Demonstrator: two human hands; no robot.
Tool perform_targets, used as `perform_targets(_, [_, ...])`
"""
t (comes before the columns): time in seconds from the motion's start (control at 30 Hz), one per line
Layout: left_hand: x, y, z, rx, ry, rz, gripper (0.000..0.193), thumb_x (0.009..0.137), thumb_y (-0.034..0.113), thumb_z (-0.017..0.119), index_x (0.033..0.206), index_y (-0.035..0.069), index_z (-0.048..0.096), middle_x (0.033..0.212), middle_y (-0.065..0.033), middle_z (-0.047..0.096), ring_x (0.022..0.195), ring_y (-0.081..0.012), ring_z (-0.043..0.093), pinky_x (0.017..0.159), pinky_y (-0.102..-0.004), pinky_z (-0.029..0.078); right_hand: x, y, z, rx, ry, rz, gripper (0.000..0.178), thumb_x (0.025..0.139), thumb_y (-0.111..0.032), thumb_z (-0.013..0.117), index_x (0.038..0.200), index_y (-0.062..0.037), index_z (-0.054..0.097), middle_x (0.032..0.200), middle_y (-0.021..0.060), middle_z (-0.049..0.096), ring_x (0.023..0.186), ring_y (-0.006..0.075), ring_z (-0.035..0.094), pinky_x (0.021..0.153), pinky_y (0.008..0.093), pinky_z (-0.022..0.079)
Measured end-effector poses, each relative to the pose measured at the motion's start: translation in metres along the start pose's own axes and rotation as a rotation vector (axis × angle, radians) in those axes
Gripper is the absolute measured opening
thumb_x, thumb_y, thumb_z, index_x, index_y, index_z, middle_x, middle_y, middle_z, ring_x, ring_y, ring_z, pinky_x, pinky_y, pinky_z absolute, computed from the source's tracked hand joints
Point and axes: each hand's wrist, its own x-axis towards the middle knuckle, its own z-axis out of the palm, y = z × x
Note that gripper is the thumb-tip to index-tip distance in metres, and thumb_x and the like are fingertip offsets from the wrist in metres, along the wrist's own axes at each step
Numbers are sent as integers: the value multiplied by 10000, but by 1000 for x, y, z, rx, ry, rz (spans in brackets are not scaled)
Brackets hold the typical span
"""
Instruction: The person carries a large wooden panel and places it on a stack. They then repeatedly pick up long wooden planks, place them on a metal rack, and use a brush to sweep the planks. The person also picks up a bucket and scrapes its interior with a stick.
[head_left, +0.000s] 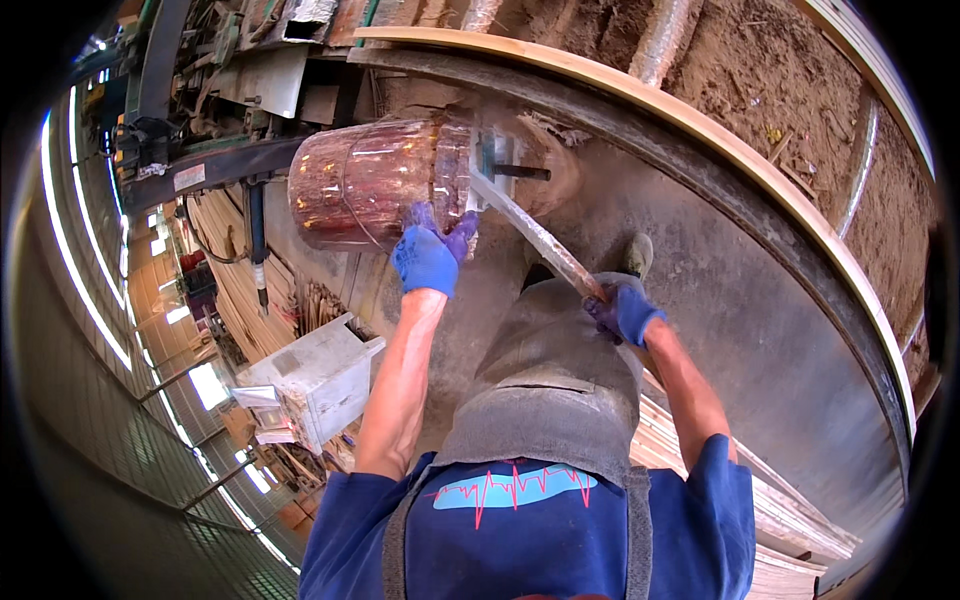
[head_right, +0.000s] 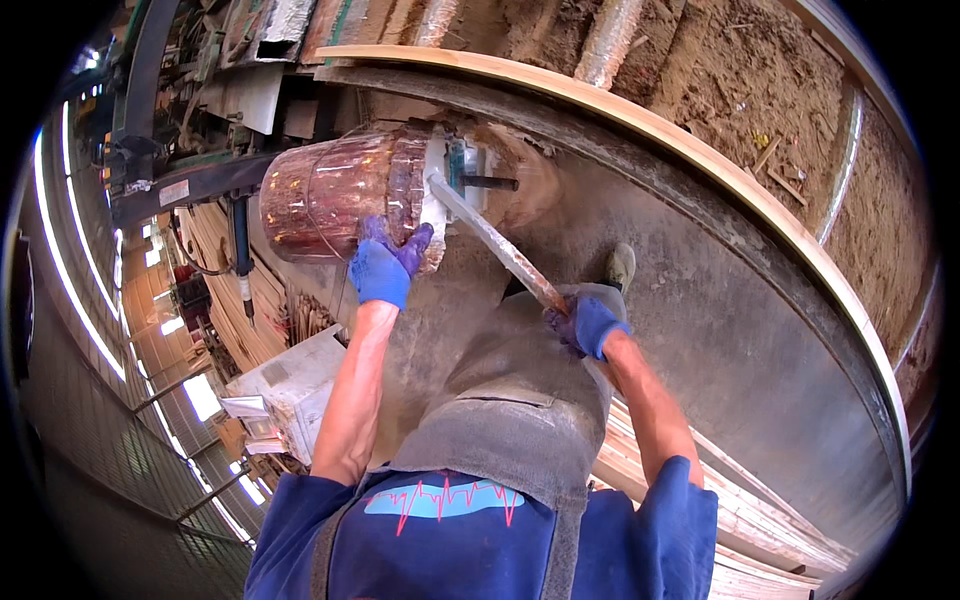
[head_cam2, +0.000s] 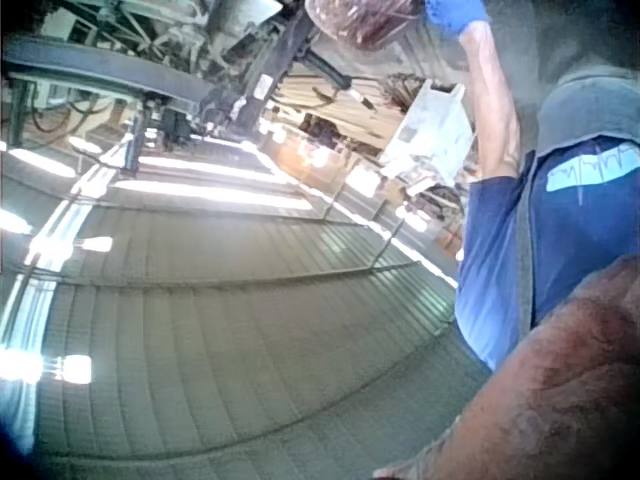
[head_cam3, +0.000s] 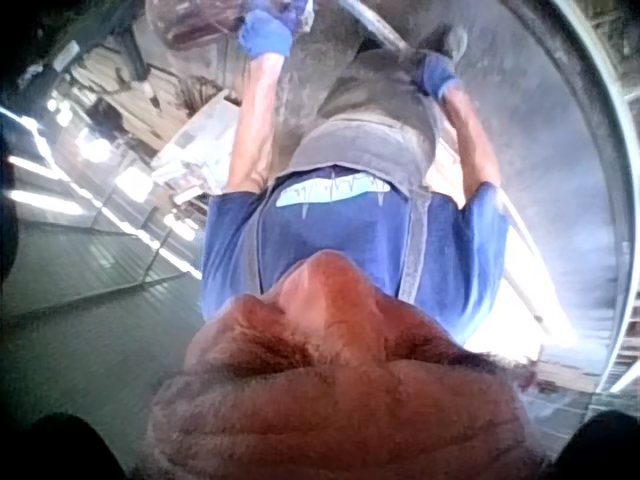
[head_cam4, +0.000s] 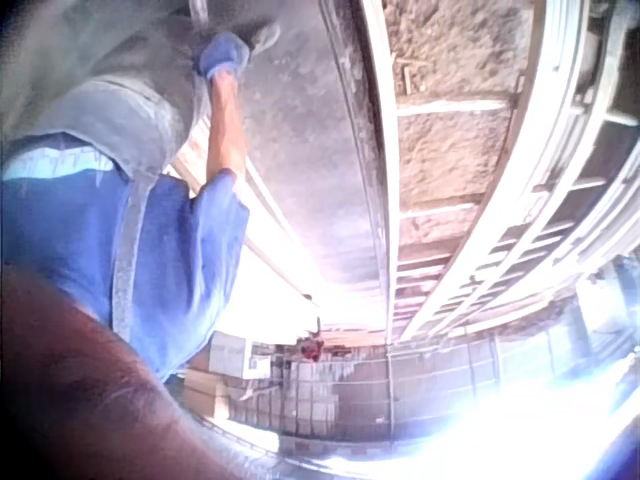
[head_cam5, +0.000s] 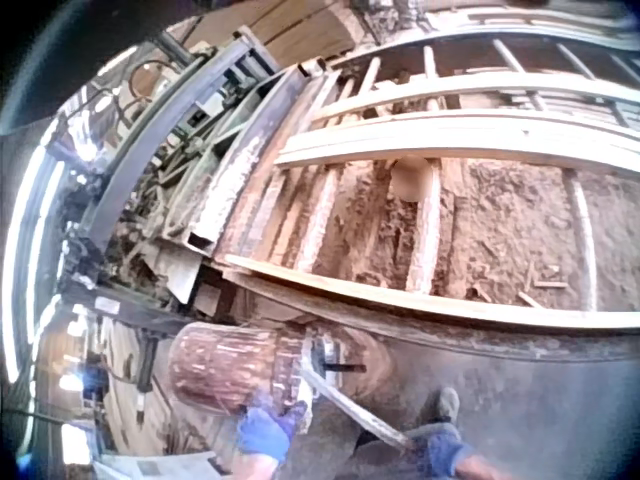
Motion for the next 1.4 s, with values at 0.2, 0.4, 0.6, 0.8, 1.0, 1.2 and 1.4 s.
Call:
perform_targets(0.2, [-7, -16, 12, -7, 74, 31, 573, 720, 462, 735, 1006, -10, 581, 951, -255, 621, 868, -432, 607, 731, -477, 486, -2, 7, 0, 349, -116, 227, 262, 895, -272, 601, 994, -36, 651, 651, 42, 585, 510, 154, 532, 466, 308, 440])
perform_targets(0.4, [5, -44, -1, -85, 15, -1, 535, 723, 455, 729, 997, 17, 586, 922, -256, 621, 850, -440, 606, 727, -484, 483, -25, 15, 2, 290, -79, 300, 299, 883, -325, 613, 942, -36, 662, 645, 43, 580, 520, 148, 516, 490, 335, 429])
perform_targets(0.6, [32, -102, -6, -80, -68, 9, 578, 722, 463, 733, 1052, 17, 571, 920, -251, 647, 854, -411, 635, 733, -473, 494, -61, -22, 10, 295, -74, 269, 283, 905, -316, 586, 929, -37, 622, 632, 34, 568, 490, 130, 509, 464, 301, 424])
perform_targets(0.8, [76, -160, -20, -436, -167, 96, 496, 713, 363, 790, 988, -1, 595, 816, -121, 653, 741, -205, 593, 709, -352, 493, -57, -56, 48, -88, 258, 344, 347, 885, -374, 567, 947, -37, 623, 693, 160, 638, 589, 268, 634, 547, 384, 494])
perform_targets(1.0, [131, -227, 16, -585, -196, 212, 645, 696, 430, 792, 1064, -51, 569, 970, -178, 660, 869, -224, 620, 773, -357, 499, -29, -45, 96, -670, 472, 434, 393, 863, -457, 528, 920, -85, 638, 805, 227, 648, 772, 411, 636, 665, 501, 494])
perform_targets(1.2, [169, -249, 37, -675, -261, 202, 646, 678, 425, 806, 1049, -45, 566, 890, -138, 639, 805, -188, 583, 743, -334, 492, -72, -55, 152, -715, 551, 498, 359, 866, -424, 554, 910, -74, 624, 751, 229, 633, 720, 408, 630, 621, 492, 493])
perform_targets(1.4, [178, -238, 25, -752, -137, 238, 598, 653, 416, 831, 947, -37, 573, 821, -92, 619, 759, -155, 548, 695, -311, 482, -89, -54, 214, 121, 547, 453, 326, 899, -341, 598, 996, -30, 614, 654, 104, 633, 511, 199, 603, 482, 342, 477])
